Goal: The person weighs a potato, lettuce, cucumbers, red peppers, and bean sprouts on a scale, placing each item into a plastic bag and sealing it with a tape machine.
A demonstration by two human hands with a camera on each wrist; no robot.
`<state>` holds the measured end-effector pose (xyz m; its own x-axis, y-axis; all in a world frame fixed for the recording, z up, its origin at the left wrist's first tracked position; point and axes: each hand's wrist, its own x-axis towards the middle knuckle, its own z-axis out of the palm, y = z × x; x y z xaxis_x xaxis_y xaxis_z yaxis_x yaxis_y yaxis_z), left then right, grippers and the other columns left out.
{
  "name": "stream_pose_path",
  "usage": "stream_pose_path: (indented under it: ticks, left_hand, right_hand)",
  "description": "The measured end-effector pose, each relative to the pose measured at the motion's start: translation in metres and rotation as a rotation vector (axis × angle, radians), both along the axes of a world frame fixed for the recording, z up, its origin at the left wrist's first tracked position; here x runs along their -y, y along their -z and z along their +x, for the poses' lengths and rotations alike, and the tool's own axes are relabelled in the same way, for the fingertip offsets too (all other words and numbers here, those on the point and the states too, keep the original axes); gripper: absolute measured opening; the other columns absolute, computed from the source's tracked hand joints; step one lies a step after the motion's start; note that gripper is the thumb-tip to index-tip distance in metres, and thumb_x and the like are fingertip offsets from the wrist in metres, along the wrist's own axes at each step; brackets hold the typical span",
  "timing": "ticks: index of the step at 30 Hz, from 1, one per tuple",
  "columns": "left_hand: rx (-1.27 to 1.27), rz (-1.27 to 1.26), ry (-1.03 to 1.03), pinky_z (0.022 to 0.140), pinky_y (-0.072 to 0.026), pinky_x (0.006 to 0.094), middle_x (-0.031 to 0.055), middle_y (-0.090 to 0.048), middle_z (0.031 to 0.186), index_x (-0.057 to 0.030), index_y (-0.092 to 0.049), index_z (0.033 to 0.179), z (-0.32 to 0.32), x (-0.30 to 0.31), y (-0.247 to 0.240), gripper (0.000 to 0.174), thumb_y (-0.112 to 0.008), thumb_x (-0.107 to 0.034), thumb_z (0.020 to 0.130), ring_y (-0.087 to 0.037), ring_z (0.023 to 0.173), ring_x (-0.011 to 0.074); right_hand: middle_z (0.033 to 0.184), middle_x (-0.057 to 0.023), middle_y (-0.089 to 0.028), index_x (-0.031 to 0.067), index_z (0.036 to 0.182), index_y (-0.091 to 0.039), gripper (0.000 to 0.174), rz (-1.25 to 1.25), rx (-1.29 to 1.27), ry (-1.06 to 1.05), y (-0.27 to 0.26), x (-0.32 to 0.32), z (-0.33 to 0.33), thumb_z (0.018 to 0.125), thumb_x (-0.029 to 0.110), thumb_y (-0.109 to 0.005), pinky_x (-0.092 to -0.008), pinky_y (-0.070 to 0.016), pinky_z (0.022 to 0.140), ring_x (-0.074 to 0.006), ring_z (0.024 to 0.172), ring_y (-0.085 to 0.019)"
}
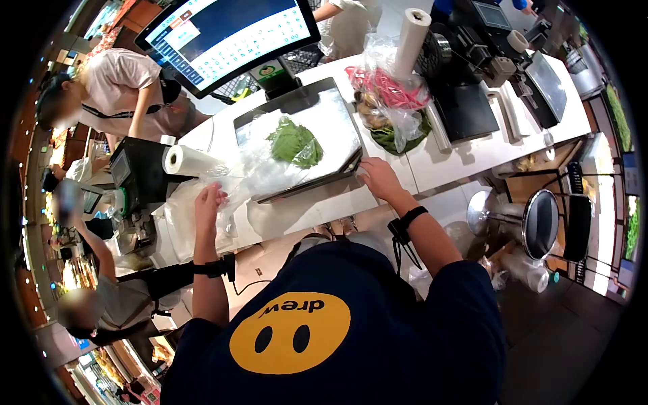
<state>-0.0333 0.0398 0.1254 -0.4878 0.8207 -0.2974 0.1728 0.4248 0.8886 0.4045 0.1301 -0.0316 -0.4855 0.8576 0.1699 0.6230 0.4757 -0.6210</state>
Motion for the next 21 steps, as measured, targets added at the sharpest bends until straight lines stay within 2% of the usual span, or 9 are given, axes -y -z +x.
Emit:
stream_pose_path:
  ticks: [2,6,10,13,15,17,18,19,21]
  left_hand:
    - [-0.054,0.055,-0.021,0.054,-0.0392,0.0212,0.0017,-0.058,0.064,0.0015,-0.064,0.089,0.003,-0.005,0.005,0.03,-0.06,-0.027,0.096,-0.05,0.056,0.0067]
    - [-0.094,0.116,-0.046,0.04,-0.0304,0.0242,-0.0017,-0.047,0.053,-0.0008,-0.06,0.081,0.004,-0.006,0.009,0.03,-0.055,-0.026,0.098,-0.04,0.041,0.0061]
    - [-0.106,0.166,-0.198,0.039,-0.0295,0.0242,-0.0031,-0.043,0.052,-0.0023,-0.057,0.079,0.003,-0.001,-0.001,0.033,-0.049,-0.026,0.101,-0.038,0.041,0.006]
    - [-0.074,0.227,-0.267,0.039,-0.0296,0.024,-0.0039,-0.041,0.052,-0.003,-0.055,0.078,0.003,0.006,-0.003,0.034,-0.047,-0.027,0.102,-0.037,0.04,0.0058]
    - [-0.1,0.275,-0.288,0.039,-0.0297,0.0237,-0.0041,-0.04,0.053,-0.0032,-0.054,0.078,0.006,0.013,-0.001,0.034,-0.046,-0.027,0.102,-0.037,0.04,0.0054]
    - [-0.031,0.296,-0.297,0.039,-0.03,0.0235,-0.0043,-0.041,0.054,-0.0037,-0.053,0.078,0.009,0.021,0.002,0.034,-0.047,-0.027,0.102,-0.037,0.041,0.0049]
    - [0.0,0.301,-0.301,0.038,-0.03,0.0235,-0.0043,-0.041,0.054,-0.0037,-0.053,0.078,0.008,0.023,0.007,0.034,-0.047,-0.027,0.102,-0.037,0.041,0.0048]
    - [0.031,0.309,-0.305,0.038,-0.03,0.0235,-0.0044,-0.041,0.054,-0.0038,-0.053,0.079,0.009,0.025,0.01,0.033,-0.047,-0.027,0.102,-0.037,0.041,0.0047]
    - [0.023,0.299,-0.305,0.04,-0.0287,0.0222,-0.0053,-0.04,0.054,-0.0041,-0.053,0.078,0.014,0.029,0.01,0.033,-0.048,-0.027,0.102,-0.036,0.044,0.0036]
  right_hand:
    - [0.107,-0.0129,-0.065,0.0026,0.096,-0.066,0.019,-0.035,-0.003,-0.053,0.006,-0.004,-0.003,0.079,0.011,-0.067,-0.0425,-0.0471,0.088,-0.0329,0.101,-0.058]
    - [0.091,-0.0106,-0.066,0.0032,0.084,-0.066,0.01,-0.021,-0.082,-0.079,0.004,-0.007,-0.003,0.079,0.012,-0.065,-0.0432,-0.0478,0.082,-0.0322,0.09,-0.059]
    - [0.079,-0.0084,-0.066,0.0055,0.075,-0.067,0.011,-0.07,0.044,-0.252,-0.006,-0.013,0.012,0.08,0.015,-0.065,-0.0402,-0.0494,0.077,-0.0312,0.084,-0.061]
    - [0.079,-0.0088,-0.066,0.0041,0.077,-0.067,0.013,-0.189,-0.047,-0.223,-0.031,-0.019,0.014,0.079,0.017,-0.068,-0.0374,-0.0502,0.072,-0.0298,0.078,-0.062]
    - [0.077,-0.0078,-0.065,0.0011,0.078,-0.066,0.013,-0.237,-0.294,-0.114,-0.063,-0.029,0.001,0.079,0.012,-0.073,-0.0291,-0.0491,0.069,-0.0189,0.071,-0.063]
    - [0.077,-0.005,-0.065,0.0005,0.08,-0.065,0.013,-0.287,-0.448,-0.037,-0.087,-0.047,-0.023,0.08,0.01,-0.074,-0.0272,-0.0485,0.07,-0.0128,0.072,-0.061]
    - [0.077,-0.0022,-0.064,0.0,0.083,-0.065,0.013,-0.343,-0.536,-0.024,-0.078,-0.063,-0.038,0.082,0.01,-0.073,-0.0259,-0.0482,0.071,-0.0094,0.073,-0.059]
    - [0.078,-0.0016,-0.064,0.0006,0.087,-0.065,0.014,-0.453,-0.581,-0.041,-0.103,-0.071,-0.058,0.083,0.011,-0.073,-0.0242,-0.0482,0.071,-0.0084,0.074,-0.059]
    - [0.079,-0.0014,-0.064,0.0011,0.09,-0.065,0.014,-0.645,-0.65,-0.032,-0.098,-0.093,-0.097,0.083,0.01,-0.073,-0.0226,-0.0476,0.069,-0.0078,0.073,-0.059]
